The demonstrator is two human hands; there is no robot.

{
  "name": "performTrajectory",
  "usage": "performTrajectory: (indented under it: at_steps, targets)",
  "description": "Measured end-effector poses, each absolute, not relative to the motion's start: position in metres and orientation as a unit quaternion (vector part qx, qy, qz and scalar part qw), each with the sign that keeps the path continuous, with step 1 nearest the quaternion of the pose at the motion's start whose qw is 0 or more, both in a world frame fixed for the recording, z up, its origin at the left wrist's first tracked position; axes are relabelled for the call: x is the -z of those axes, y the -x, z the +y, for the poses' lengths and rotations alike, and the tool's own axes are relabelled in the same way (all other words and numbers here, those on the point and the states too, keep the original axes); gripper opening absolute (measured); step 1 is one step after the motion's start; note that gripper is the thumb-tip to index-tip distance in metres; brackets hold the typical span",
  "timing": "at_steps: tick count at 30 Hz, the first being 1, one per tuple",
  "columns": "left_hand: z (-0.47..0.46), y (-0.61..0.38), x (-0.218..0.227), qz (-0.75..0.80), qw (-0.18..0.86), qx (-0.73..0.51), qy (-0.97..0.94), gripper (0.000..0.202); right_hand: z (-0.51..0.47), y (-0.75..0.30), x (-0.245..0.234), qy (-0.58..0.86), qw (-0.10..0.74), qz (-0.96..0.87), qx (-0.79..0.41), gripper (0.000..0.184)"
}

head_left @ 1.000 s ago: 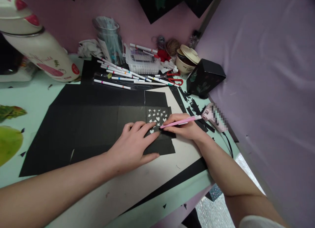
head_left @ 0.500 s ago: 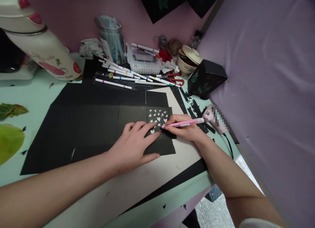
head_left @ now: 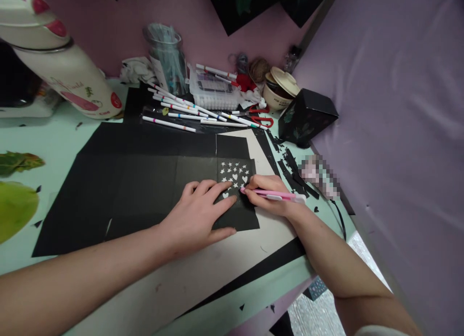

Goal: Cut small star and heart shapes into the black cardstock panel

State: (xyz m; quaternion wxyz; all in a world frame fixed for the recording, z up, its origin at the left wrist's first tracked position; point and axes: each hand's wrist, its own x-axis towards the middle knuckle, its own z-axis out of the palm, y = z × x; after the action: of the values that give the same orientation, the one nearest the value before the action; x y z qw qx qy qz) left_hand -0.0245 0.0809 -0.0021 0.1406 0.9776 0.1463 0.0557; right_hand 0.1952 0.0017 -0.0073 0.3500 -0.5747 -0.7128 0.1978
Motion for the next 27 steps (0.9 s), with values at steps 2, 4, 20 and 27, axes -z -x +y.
performTrajectory:
  at_steps: [2, 4, 20, 27]
  targets:
    - [0.0807, 0.0246, 0.0021, 0.146, 0.139, -0.055, -0.978, 0.054, 0.0014, -0.1947, 0.0071, 0.577, 0.354, -0.706, -0.205, 0.021]
    - [0.0806, 0.0248, 0.0020, 0.147, 0.139, -0.054, -0.978, 0.054, 0.0007, -0.1936, 0.0072, 0.586, 0.357, -0.696, -0.212, 0.020]
    - [0.0813, 0.0248, 0.0015, 0.146, 0.144, -0.059, -0.977, 0.054, -0.0044, -0.1901, 0.0101, 0.608, 0.362, -0.673, -0.215, 0.023]
    - [0.0810, 0.0243, 0.0022, 0.144, 0.142, -0.060, -0.978, 0.054, -0.0020, -0.1911, 0.0080, 0.633, 0.406, -0.608, -0.254, 0.017]
